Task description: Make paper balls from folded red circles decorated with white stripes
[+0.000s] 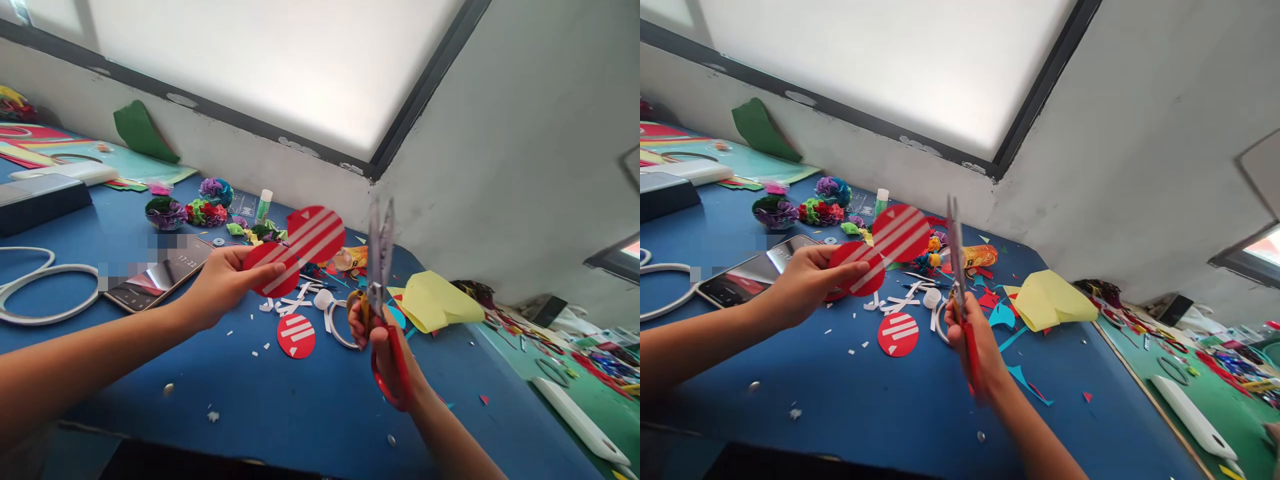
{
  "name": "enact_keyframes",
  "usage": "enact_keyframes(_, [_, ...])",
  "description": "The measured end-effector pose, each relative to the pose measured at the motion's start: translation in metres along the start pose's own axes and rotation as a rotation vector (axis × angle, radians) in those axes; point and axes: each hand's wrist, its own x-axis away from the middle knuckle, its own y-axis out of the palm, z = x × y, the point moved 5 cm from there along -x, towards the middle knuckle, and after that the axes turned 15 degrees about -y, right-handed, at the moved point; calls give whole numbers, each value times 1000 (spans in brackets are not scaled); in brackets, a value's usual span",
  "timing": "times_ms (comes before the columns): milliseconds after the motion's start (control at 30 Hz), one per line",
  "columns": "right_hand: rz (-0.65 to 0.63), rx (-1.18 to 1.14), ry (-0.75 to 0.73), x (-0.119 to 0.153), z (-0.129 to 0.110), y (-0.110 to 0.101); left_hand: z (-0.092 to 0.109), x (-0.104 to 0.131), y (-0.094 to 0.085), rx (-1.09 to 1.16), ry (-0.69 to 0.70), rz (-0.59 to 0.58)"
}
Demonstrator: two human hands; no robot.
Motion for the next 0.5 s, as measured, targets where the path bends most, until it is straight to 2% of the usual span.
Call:
enact_keyframes(100, [-104,72,9,0,1,4,10,5,-7,40,128,115])
enact_keyframes(200, [-247,240,33,0,1,9,17,10,-11,76,210,168])
enact_keyframes(300, [-352,305,22,0,-2,15,19,12,-12,64,216,201])
enact_keyframes(400, [-381,322,27,1,-6,20,16,11,-11,30,208,206])
enact_keyframes(500, [-399,267,50,3,-10,24,10,12,-7,-10,199,163])
